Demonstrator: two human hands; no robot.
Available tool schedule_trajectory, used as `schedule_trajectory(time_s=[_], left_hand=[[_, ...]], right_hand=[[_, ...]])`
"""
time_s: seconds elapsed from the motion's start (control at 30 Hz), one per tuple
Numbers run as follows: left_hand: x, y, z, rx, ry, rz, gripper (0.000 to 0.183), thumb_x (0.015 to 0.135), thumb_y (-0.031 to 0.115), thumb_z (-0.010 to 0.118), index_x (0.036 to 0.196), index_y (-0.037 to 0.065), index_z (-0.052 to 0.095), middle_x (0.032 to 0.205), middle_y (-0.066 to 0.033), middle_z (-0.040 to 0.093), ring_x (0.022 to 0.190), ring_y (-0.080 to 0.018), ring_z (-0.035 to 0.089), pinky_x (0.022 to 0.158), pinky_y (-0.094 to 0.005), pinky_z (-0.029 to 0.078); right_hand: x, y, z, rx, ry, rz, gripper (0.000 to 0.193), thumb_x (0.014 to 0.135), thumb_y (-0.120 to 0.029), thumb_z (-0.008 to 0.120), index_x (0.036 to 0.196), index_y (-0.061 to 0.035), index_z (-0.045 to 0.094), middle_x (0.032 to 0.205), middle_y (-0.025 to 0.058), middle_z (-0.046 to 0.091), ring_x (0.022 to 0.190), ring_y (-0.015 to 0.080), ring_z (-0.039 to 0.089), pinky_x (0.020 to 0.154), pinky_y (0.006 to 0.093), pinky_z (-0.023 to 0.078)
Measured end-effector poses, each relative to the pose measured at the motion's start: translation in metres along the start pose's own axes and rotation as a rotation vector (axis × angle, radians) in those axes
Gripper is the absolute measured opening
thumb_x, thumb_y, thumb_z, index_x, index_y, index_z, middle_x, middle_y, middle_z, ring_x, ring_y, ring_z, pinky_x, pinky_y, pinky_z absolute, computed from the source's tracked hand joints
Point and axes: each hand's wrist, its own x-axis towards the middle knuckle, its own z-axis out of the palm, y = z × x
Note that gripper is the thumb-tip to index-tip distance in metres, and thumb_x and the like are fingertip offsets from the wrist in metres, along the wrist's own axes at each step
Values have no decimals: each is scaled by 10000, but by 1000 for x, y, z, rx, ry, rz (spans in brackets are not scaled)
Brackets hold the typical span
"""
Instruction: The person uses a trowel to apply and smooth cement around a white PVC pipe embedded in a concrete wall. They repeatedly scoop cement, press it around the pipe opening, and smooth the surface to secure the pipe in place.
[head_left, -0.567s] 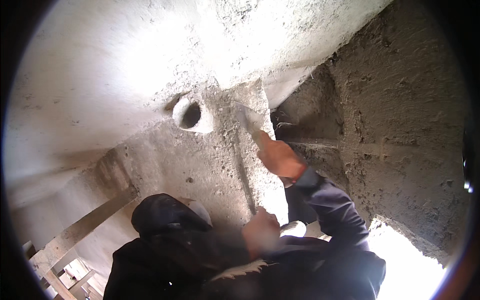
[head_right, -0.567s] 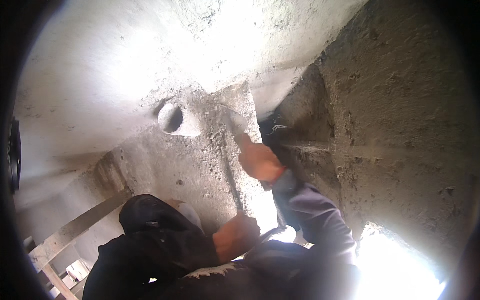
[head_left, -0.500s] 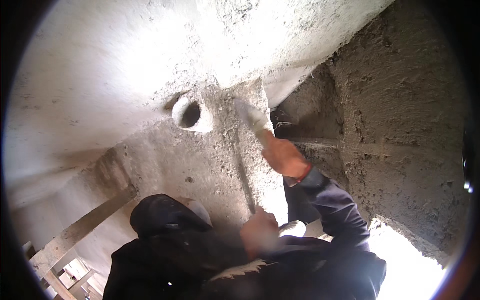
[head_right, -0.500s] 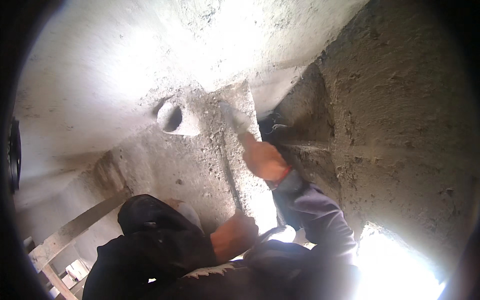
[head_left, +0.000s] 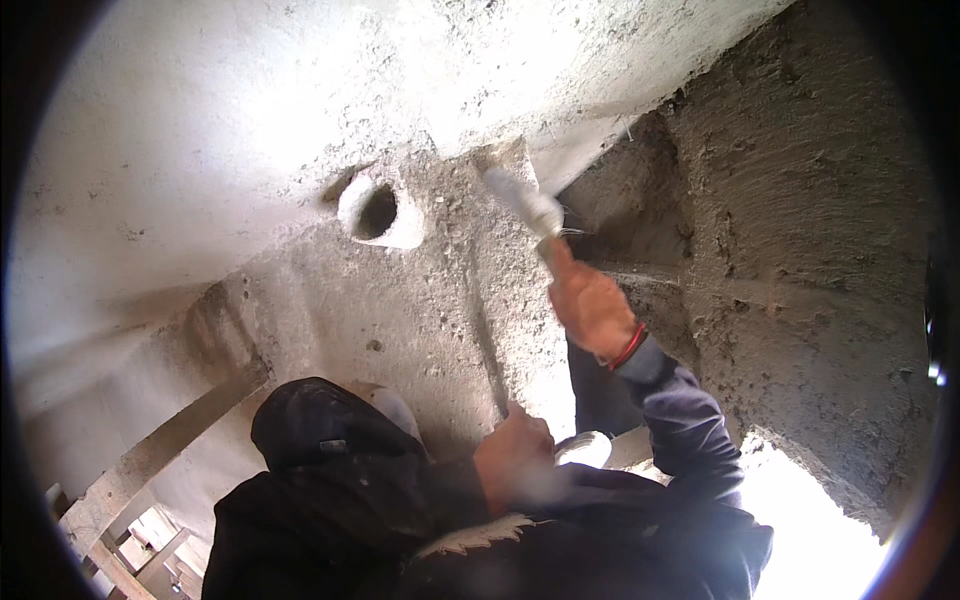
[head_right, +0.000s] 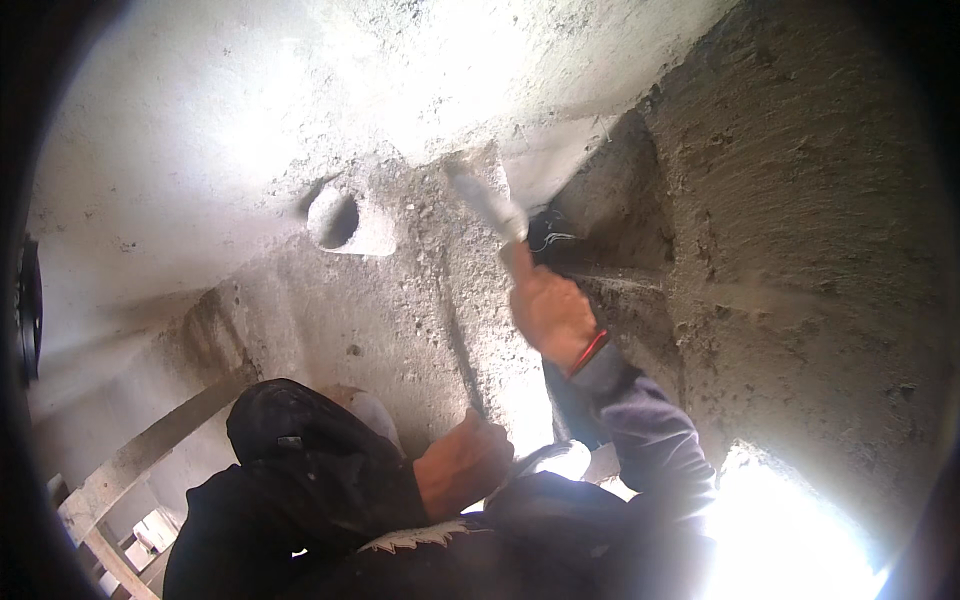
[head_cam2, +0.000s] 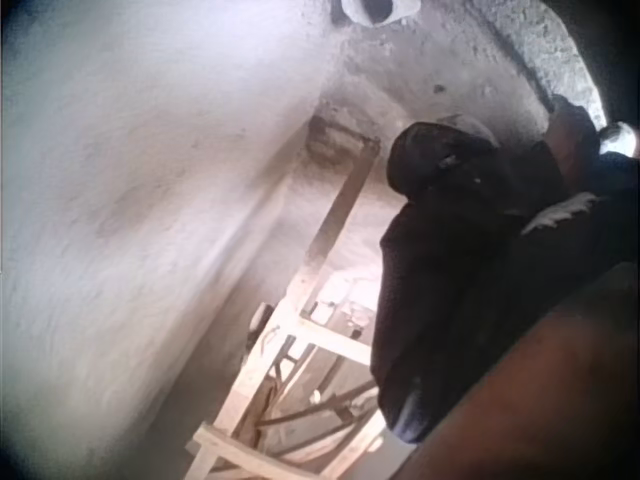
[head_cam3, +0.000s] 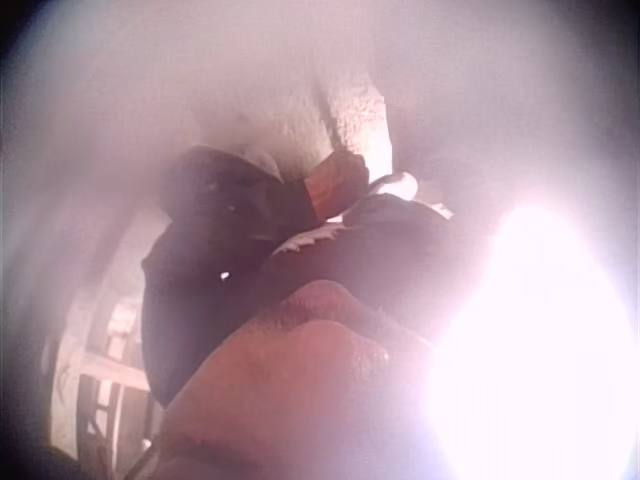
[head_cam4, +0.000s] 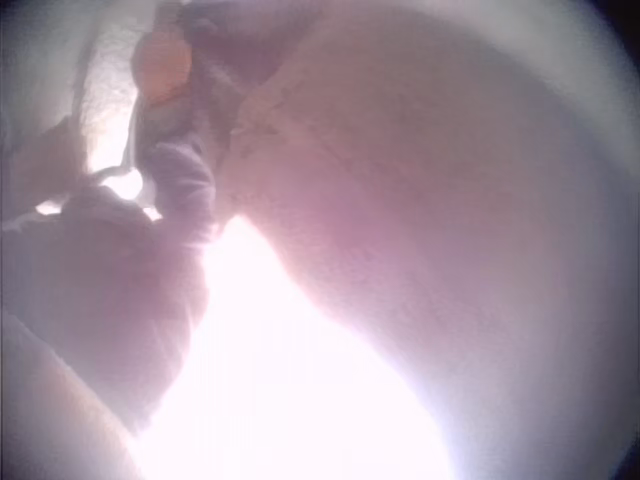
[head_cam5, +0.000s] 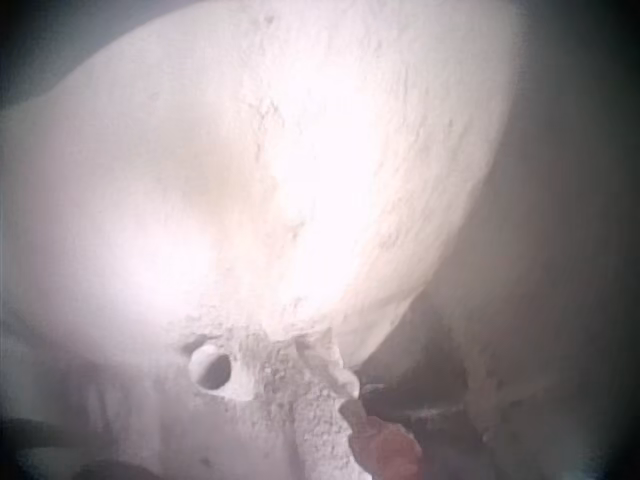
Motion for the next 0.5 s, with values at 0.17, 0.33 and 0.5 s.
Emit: schedule_trajectory(time_s=[0.17, 0.33, 0.5], left_hand=[[7, -2, 14, 108, -53, -18, 116, 885, 144, 642, 889, 69, 730, 821, -93, 675, 834, -255, 668, 804, -437, 481], [13, -5, 53, 47, -20, -143, 127, 892, 153, 640, 869, 67, 730, 830, -98, 684, 825, -254, 674, 802, -428, 480], [20, -6, 30, 31, -93, -22, 147, 901, 171, 640, 875, 61, 733, 826, -107, 692, 833, -267, 683, 815, -421, 480]], right_hand=[[-9, 2, 12, -109, -23, 124, 601, 995, -202, 529, 1544, -38, 345, 923, 250, 708, 847, 472, 708, 760, 560, 569], [-9, -7, -21, 81, -319, 160, 556, 1020, -254, 488, 1542, -125, 352, 1122, 305, 705, 1050, 499, 700, 905, 633, 526], [-21, 29, 31, 41, -309, 341, 516, 1009, -212, 467, 1495, -71, 367, 1074, 344, 700, 1047, 543, 677, 919, 638, 513]])
